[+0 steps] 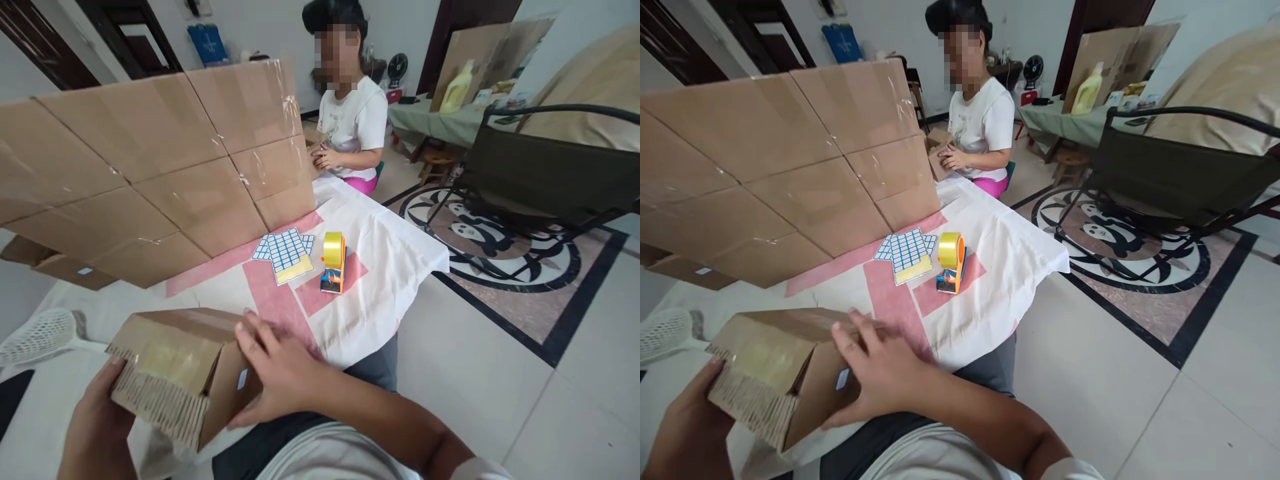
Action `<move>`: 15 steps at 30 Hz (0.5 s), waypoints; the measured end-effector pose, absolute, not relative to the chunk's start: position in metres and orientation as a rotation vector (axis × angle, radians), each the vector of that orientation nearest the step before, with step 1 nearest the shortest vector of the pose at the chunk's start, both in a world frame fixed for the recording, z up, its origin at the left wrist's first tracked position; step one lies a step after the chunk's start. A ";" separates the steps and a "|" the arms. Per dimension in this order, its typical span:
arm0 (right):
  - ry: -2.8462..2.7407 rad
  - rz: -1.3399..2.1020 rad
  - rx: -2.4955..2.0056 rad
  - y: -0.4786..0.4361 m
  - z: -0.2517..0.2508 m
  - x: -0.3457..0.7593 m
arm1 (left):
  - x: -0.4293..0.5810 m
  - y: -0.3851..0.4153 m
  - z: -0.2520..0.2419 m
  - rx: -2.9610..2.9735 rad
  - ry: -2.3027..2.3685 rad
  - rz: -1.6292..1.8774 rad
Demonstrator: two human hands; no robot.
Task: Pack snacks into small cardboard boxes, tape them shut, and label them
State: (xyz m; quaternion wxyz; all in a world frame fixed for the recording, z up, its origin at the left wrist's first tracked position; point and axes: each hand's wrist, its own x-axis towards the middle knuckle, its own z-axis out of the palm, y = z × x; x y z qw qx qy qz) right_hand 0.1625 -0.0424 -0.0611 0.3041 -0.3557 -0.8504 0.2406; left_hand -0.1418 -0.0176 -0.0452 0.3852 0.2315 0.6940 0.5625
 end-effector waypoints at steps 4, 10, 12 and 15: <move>-2.259 0.604 -0.931 -0.038 -0.053 0.166 | -0.126 -0.020 -0.031 0.567 1.667 1.535; -1.558 0.797 -0.931 0.013 -0.009 0.253 | -0.043 0.033 0.049 1.327 0.905 1.588; -1.375 0.706 -0.965 0.048 0.007 0.295 | -0.024 0.054 0.061 1.564 0.870 1.487; -1.201 0.445 -1.111 0.114 0.017 0.356 | -0.022 0.069 0.045 1.702 1.003 1.319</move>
